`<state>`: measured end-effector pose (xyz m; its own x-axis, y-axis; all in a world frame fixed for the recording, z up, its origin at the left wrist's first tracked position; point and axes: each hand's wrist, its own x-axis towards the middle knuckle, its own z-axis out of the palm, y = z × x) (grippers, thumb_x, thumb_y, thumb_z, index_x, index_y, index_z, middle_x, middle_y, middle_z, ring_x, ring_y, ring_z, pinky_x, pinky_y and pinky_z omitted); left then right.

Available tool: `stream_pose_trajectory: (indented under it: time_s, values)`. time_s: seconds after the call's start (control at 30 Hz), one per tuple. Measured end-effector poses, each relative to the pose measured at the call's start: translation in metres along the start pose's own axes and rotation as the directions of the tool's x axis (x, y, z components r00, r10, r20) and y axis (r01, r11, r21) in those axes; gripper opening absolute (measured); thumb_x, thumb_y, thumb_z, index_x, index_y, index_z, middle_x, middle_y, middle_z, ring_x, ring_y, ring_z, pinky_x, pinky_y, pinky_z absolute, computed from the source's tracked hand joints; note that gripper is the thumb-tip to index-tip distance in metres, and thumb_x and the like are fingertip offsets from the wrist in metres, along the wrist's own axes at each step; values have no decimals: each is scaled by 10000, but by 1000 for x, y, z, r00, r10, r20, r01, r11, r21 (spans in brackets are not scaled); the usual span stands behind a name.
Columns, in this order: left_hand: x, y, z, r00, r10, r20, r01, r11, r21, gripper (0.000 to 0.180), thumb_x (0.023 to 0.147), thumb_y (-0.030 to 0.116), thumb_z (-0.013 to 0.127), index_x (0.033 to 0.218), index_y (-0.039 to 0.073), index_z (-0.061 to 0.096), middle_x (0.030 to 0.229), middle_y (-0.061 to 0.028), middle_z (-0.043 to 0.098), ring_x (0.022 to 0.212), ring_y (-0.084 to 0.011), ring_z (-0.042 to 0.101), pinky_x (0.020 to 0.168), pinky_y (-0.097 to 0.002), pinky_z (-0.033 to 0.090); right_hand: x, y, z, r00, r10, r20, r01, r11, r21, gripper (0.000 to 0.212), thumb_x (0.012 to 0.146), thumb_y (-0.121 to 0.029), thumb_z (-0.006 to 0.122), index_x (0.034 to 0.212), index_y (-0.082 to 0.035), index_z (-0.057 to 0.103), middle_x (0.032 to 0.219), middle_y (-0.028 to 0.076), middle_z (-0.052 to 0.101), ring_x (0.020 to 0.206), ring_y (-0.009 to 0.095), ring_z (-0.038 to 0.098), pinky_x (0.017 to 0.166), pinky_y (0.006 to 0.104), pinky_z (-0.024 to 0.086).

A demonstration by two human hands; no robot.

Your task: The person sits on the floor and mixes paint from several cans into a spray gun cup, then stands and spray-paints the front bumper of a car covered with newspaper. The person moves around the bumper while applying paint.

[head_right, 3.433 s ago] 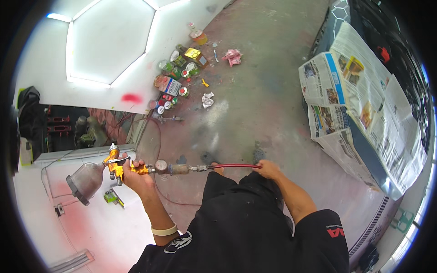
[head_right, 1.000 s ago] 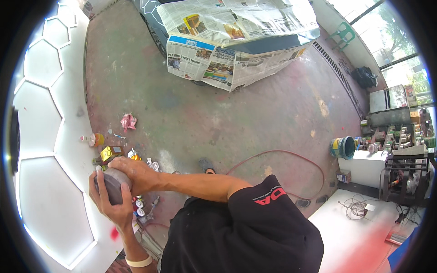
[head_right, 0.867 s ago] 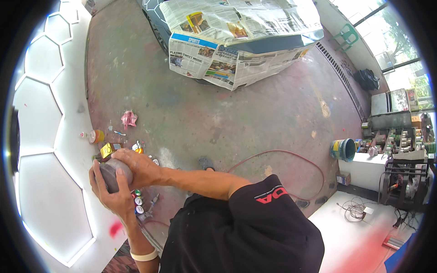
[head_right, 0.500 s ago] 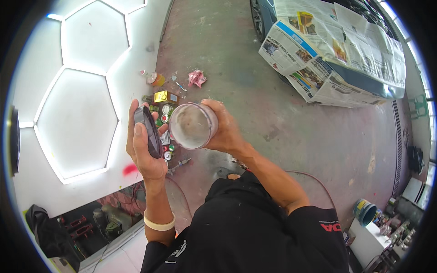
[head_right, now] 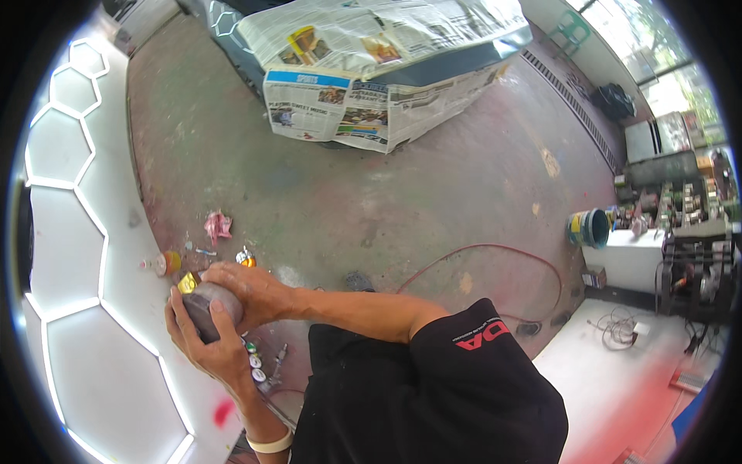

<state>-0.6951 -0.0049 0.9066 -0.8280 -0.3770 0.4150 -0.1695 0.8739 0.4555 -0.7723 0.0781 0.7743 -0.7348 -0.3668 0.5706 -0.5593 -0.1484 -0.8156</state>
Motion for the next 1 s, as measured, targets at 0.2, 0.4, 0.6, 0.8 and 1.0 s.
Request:
stream_pose_trajectory:
  time_s: [0.2,0.4,0.6,0.8,1.0]
  values:
    - [16,-24,20,998,45,50,-44,999,-15,645,956,267,715,1541,14,618,1548,-258,561,1443,-444,542,1210,-564,432,10,21,4,998,-30,-53,26,997,-69,1023,674,-242,1005,1540,-106,476,1460,227,612,1222,438,691,993,513,586]
    - [64,-64,60,965,167,201,-142,981,-135,745,928,337,707,1565,-16,552,1559,-265,504,1471,-457,495,1205,-607,407,36,69,-6,997,2,-83,-15,987,-160,1017,666,-197,994,1536,-108,475,1435,219,611,1195,446,690,954,522,580]
    - [123,-77,123,892,292,345,-235,952,-197,865,883,435,735,1596,-2,515,1573,-272,494,1505,-454,464,1214,-614,397,54,128,-27,980,96,-175,-136,962,-237,1066,641,-185,996,1559,-151,455,1419,200,610,1192,446,689,940,540,576]
    - [155,-67,187,622,680,387,-562,733,-384,908,880,505,851,1593,37,538,1540,-289,549,1406,-480,553,1153,-603,465,28,164,-75,959,254,-123,-271,951,-151,1118,598,-212,1015,1568,-167,460,1455,180,598,1264,436,662,971,550,570]
    - [135,-58,258,462,756,463,-599,651,-466,984,824,467,900,1623,62,494,1579,-341,490,1388,-556,532,1130,-657,473,-24,212,-106,931,270,-245,-312,938,-153,1078,601,-225,989,1554,-95,502,1415,190,617,1138,426,692,939,520,567]
